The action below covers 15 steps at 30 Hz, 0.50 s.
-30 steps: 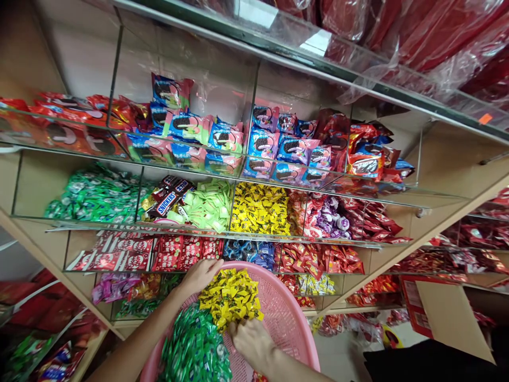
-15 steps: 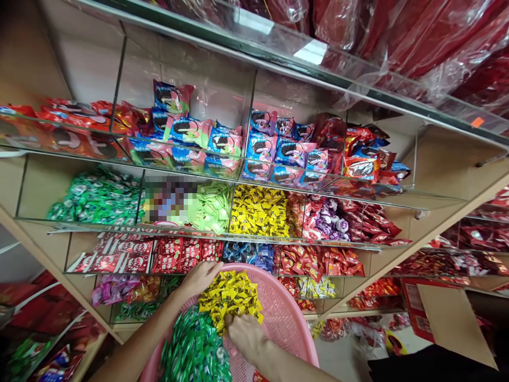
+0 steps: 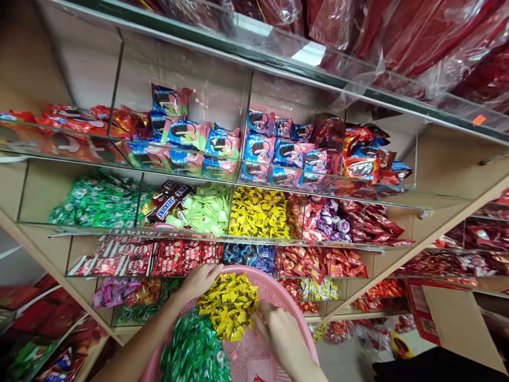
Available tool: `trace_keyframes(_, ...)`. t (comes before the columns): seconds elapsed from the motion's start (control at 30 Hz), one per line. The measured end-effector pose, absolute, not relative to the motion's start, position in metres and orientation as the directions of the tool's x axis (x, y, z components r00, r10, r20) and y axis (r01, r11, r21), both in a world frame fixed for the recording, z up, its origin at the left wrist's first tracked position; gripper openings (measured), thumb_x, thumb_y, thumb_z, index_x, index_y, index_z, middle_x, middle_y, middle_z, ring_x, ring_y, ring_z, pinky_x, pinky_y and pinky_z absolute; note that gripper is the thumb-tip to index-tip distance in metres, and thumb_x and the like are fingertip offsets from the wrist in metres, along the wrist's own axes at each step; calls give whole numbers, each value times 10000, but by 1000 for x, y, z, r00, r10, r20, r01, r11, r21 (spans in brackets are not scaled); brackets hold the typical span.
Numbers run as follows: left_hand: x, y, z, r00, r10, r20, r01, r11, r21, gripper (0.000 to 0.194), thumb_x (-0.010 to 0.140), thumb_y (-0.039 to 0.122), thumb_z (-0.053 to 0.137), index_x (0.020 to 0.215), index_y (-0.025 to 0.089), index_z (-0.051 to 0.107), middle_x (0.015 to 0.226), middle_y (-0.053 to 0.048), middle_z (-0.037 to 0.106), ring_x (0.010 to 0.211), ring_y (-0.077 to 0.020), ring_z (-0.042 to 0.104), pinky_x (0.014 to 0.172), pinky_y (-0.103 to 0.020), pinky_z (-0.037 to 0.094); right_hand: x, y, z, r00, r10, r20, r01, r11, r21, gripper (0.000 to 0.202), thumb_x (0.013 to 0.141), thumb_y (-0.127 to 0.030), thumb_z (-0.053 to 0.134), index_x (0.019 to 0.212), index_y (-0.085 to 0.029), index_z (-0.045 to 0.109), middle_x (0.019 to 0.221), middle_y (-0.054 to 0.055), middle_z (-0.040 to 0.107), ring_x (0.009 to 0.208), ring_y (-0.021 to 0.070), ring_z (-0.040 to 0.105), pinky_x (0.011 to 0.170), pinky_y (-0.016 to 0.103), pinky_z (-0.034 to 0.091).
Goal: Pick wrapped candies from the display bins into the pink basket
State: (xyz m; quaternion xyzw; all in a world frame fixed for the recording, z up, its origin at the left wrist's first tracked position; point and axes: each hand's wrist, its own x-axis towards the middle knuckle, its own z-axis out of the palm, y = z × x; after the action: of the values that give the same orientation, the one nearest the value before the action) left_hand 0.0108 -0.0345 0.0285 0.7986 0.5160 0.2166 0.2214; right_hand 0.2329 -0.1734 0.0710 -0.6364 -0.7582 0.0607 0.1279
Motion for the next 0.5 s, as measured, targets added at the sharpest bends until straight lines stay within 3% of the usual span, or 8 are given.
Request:
trace_keyframes(0.13,11,-34,28,379,917,122,730,-378,569,565,874,538,191,642,181,564,615,-23,582,579,-117,510,530,-213,242,283,-195,64,307,933,187,698,-87,-711,327,776,-487,475,908,-199,557,904,78,664,785,196,633,684,266,494)
trace_keyframes(0.23,12,-33,27,381,916,127,738,-383,556,567,871,542,192,637,179,559,623,-26,584,591,-121,515,537,-213,246,300,-220,37,625,779,53,343,-212,-915,500,645,-527,585,1012,-189,558,1119,95,604,1014,264,570,822,314,484)
trace_keyframes(0.33,12,-34,27,385,916,116,748,-383,541,576,865,555,189,635,177,557,627,-26,584,593,-124,515,534,-213,242,293,-238,18,640,757,-134,42,-208,-977,524,597,-492,611,1061,-252,574,1168,39,587,1136,310,480,884,371,462)
trace_keyframes(0.5,9,-31,32,393,918,58,754,-358,551,599,844,595,181,641,174,556,590,-10,548,564,-124,489,512,-214,228,270,-242,12,567,801,-192,-98,-165,-981,525,576,-452,548,1090,-347,567,1012,12,664,996,347,573,774,471,506)
